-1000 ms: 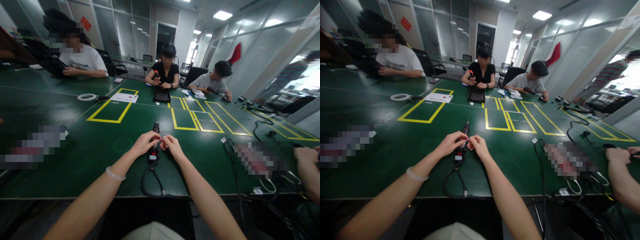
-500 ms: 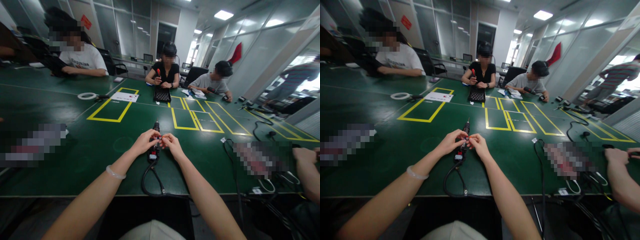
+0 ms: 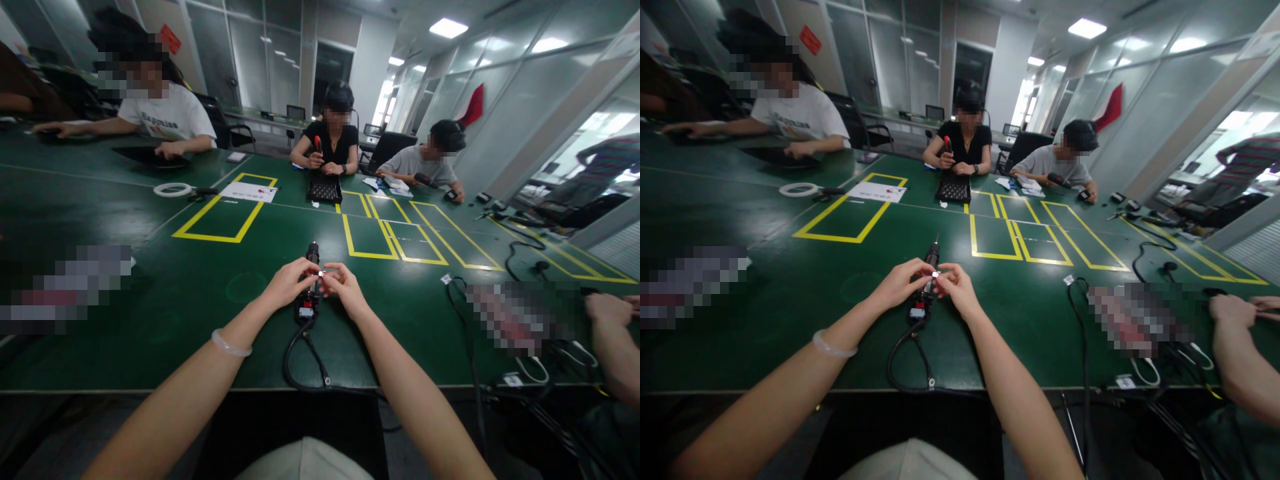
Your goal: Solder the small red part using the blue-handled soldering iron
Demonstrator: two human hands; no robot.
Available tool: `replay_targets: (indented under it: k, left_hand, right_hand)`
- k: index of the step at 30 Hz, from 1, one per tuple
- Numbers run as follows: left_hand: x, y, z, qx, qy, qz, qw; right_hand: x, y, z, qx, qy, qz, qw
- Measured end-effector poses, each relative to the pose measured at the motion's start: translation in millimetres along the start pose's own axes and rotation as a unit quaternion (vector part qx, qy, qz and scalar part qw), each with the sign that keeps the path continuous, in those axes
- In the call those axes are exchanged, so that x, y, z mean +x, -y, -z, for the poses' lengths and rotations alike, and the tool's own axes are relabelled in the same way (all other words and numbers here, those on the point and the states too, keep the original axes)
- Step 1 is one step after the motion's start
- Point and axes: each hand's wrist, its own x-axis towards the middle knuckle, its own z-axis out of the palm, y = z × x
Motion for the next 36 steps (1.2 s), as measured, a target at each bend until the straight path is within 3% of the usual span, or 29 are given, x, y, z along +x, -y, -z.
replay_targets:
  k: [10,36]
  left_hand:
    - [-0.5,3.2,-2.0,0.002,0.001,0.001,1.0]
    - [-1.2,2.9,-2.7,0.017,-0.005,0.007,1.0]
  right_hand:
    - [1.0,-1.3,-1.0,-0.033,0.015,0.045,0.998]
    - [-1.5,3.2,-0.7,-0.052,0.025,0.049,0.997]
